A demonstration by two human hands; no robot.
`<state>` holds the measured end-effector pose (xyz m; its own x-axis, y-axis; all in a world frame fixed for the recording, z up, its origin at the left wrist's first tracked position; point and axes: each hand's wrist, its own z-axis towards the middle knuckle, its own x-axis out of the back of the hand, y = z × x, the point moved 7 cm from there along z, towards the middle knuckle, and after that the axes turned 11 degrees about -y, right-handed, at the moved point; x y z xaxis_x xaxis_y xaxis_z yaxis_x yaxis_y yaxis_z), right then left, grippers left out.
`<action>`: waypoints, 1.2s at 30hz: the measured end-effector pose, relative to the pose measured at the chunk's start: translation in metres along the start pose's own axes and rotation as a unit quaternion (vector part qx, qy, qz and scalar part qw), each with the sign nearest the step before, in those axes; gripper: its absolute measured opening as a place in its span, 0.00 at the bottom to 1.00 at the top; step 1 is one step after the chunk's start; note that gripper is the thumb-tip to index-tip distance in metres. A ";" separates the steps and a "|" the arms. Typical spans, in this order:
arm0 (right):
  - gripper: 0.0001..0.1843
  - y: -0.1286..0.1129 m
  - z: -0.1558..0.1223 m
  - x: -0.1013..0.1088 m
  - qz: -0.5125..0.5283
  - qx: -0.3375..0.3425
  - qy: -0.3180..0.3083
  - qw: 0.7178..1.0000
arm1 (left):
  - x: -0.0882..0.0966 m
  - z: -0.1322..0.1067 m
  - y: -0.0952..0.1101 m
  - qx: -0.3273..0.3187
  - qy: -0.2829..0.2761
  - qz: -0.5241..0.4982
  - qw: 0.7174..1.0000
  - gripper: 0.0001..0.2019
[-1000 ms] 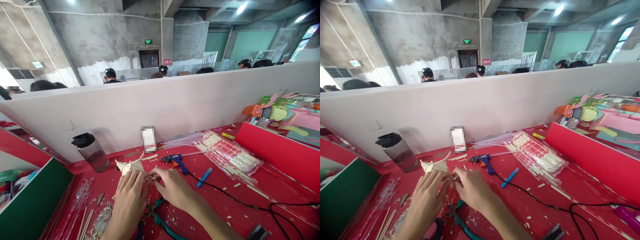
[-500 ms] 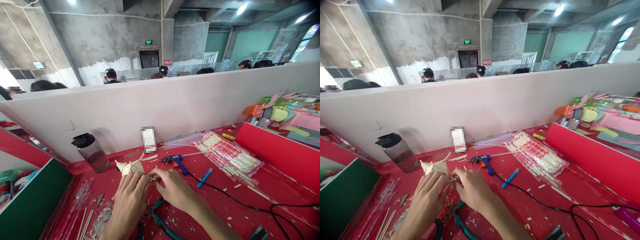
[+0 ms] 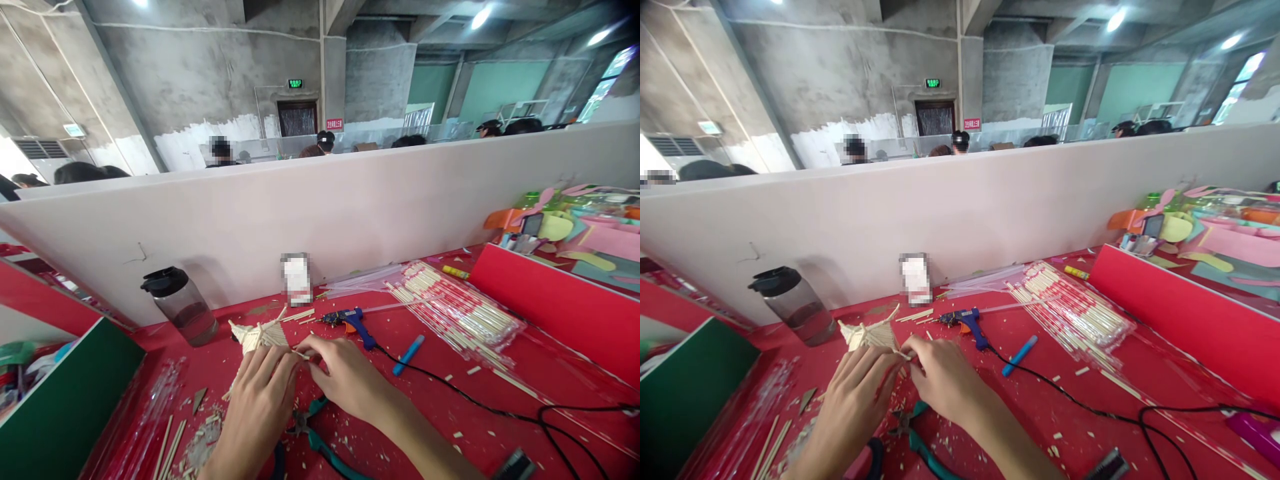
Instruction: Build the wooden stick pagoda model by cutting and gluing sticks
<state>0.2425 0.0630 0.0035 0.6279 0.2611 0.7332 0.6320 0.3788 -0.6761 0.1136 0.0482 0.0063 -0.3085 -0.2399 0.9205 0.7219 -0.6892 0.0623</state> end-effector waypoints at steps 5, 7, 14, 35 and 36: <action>0.13 -0.001 0.000 0.001 0.004 0.002 0.004 1.000 | 0.005 0.001 0.002 -0.026 0.002 0.007 1.000 0.07; 0.13 -0.001 0.000 0.001 0.006 0.001 0.001 1.000 | 0.007 0.002 0.003 -0.035 0.005 0.017 0.999 0.07; 0.12 0.000 0.000 0.001 0.009 -0.003 -0.003 1.000 | 0.011 0.001 0.010 -0.057 -0.011 0.060 0.996 0.08; 0.11 0.002 0.001 -0.001 0.018 -0.006 -0.008 1.000 | 0.026 -0.003 0.008 -0.115 0.049 0.035 0.992 0.15; 0.11 0.002 0.001 -0.001 0.017 -0.008 -0.007 1.000 | 0.025 -0.004 0.009 -0.125 0.051 0.035 0.990 0.15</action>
<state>0.2427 0.0644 0.0012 0.6426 0.2868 0.7105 0.6173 0.3554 -0.7019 0.1100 0.0332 0.0280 -0.3333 -0.3533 0.8741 0.5717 -0.8129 -0.1106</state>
